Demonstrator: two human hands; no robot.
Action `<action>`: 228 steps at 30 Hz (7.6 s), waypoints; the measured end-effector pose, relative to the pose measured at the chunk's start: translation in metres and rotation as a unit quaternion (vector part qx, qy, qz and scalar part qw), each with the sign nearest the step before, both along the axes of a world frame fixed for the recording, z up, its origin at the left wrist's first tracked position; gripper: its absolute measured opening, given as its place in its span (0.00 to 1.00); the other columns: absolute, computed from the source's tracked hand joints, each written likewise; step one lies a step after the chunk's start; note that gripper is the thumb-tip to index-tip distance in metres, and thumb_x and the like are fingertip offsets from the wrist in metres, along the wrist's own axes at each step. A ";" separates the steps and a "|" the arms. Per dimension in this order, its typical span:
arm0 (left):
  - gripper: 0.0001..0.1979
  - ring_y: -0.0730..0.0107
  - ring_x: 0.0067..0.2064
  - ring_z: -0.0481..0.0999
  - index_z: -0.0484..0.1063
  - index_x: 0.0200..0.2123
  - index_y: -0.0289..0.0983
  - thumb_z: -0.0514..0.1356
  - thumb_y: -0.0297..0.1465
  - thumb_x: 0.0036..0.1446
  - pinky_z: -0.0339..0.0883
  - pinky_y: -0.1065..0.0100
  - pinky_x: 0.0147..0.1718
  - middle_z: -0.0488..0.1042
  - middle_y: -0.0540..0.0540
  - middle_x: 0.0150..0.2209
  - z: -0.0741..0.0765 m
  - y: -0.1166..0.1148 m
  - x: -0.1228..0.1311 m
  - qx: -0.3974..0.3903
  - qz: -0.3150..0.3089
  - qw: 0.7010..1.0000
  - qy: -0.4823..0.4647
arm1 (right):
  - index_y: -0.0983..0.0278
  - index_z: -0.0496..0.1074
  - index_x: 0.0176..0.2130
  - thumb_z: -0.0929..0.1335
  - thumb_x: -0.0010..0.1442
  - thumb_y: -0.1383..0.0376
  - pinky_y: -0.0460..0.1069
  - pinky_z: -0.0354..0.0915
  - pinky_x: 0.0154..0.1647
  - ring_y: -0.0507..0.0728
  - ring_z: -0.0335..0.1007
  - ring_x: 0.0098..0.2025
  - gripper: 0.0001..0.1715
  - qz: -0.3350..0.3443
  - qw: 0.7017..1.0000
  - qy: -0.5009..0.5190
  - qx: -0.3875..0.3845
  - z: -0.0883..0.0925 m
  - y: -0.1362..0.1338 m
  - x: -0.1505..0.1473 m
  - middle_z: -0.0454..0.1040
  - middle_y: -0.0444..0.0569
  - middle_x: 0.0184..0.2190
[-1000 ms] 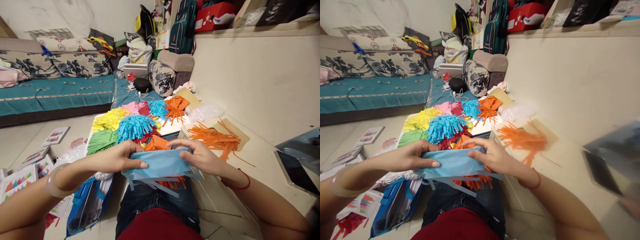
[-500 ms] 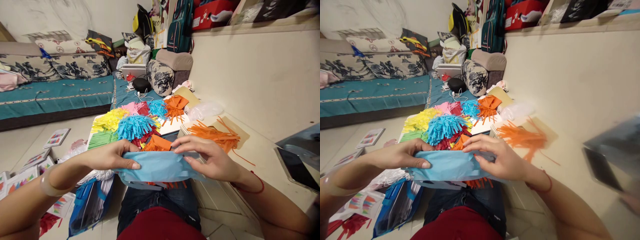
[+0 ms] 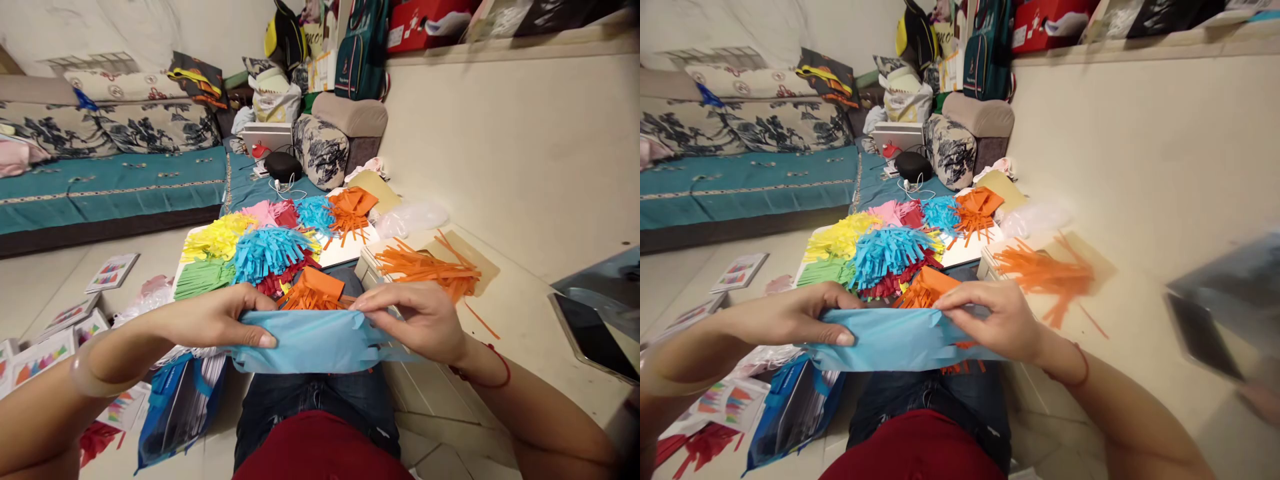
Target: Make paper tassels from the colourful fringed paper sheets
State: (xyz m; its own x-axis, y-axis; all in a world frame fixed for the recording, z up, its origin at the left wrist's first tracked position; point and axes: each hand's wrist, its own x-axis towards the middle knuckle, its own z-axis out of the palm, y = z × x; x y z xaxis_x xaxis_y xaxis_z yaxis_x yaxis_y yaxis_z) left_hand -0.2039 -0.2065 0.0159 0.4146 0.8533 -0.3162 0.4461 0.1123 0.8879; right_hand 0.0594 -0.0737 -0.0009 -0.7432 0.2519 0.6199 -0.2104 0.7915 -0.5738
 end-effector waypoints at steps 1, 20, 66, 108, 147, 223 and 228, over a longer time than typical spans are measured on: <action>0.17 0.79 0.24 0.58 0.65 0.23 0.33 0.61 0.40 0.56 0.53 0.78 0.19 0.60 0.53 0.22 0.000 0.000 0.000 -0.001 -0.002 1.000 -0.003 | 0.65 0.75 0.35 0.68 0.56 0.74 0.44 0.74 0.35 0.52 0.78 0.33 0.07 -0.005 1.000 -0.002 -0.006 -0.002 0.000 0.000 0.80 0.49 0.31; 0.17 0.79 0.23 0.57 0.67 0.24 0.33 0.60 0.41 0.56 0.57 0.78 0.19 0.61 0.53 0.21 -0.003 0.000 0.002 -0.035 -0.009 0.998 -0.056 | 0.65 0.71 0.43 0.66 0.60 0.74 0.45 0.71 0.47 0.51 0.74 0.46 0.11 0.104 0.990 0.006 0.094 -0.008 -0.003 -0.007 0.77 0.55 0.41; 0.16 0.79 0.22 0.53 0.60 0.24 0.35 0.51 0.35 0.63 0.47 0.75 0.21 0.55 0.55 0.20 0.007 -0.005 0.040 0.146 0.017 0.978 0.145 | 0.65 0.79 0.35 0.66 0.63 0.62 0.45 0.59 0.32 0.50 0.72 0.29 0.13 0.068 0.941 -0.331 0.034 0.021 -0.019 -0.046 0.80 0.47 0.30; 0.16 0.79 0.26 0.59 0.60 0.26 0.35 0.53 0.38 0.62 0.54 0.77 0.23 0.59 0.54 0.24 -0.010 0.008 0.029 0.166 0.109 0.980 0.009 | 0.69 0.73 0.35 0.71 0.52 0.57 0.41 0.58 0.25 0.47 0.65 0.26 0.17 0.144 0.872 -0.429 -0.188 0.022 0.014 -0.049 0.73 0.44 0.28; 0.09 0.69 0.30 0.79 0.66 0.40 0.36 0.60 0.33 0.58 0.74 0.70 0.30 0.77 0.49 0.28 -0.021 -0.008 0.043 0.149 0.196 0.954 -0.170 | 0.61 0.79 0.37 0.72 0.53 0.59 0.46 0.66 0.30 0.53 0.72 0.31 0.11 -0.112 0.958 -0.230 -0.131 0.030 -0.003 0.007 0.78 0.47 0.31; 0.13 0.75 0.19 0.75 0.76 0.32 0.33 0.57 0.36 0.61 0.69 0.77 0.21 0.75 0.48 0.17 0.010 0.017 0.028 -0.034 0.027 0.996 -0.072 | 0.62 0.79 0.37 0.72 0.53 0.65 0.42 0.66 0.26 0.49 0.73 0.26 0.08 -0.113 0.964 -0.207 -0.119 0.019 -0.010 -0.008 0.79 0.44 0.28; 0.15 0.73 0.17 0.75 0.75 0.29 0.33 0.56 0.37 0.62 0.68 0.76 0.18 0.75 0.47 0.17 0.003 0.010 0.034 -0.020 0.067 0.995 -0.078 | 0.63 0.78 0.39 0.72 0.54 0.60 0.43 0.67 0.24 0.50 0.74 0.24 0.13 -0.086 0.941 -0.245 -0.218 0.009 -0.007 -0.007 0.79 0.45 0.27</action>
State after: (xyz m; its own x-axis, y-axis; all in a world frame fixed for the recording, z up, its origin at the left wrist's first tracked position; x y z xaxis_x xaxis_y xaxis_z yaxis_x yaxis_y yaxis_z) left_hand -0.1701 -0.1963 0.0189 0.3445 0.8925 -0.2911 0.2821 0.1974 0.9389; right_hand 0.0526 -0.0806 0.0079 -0.8372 0.5464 0.0234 0.2738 0.4558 -0.8469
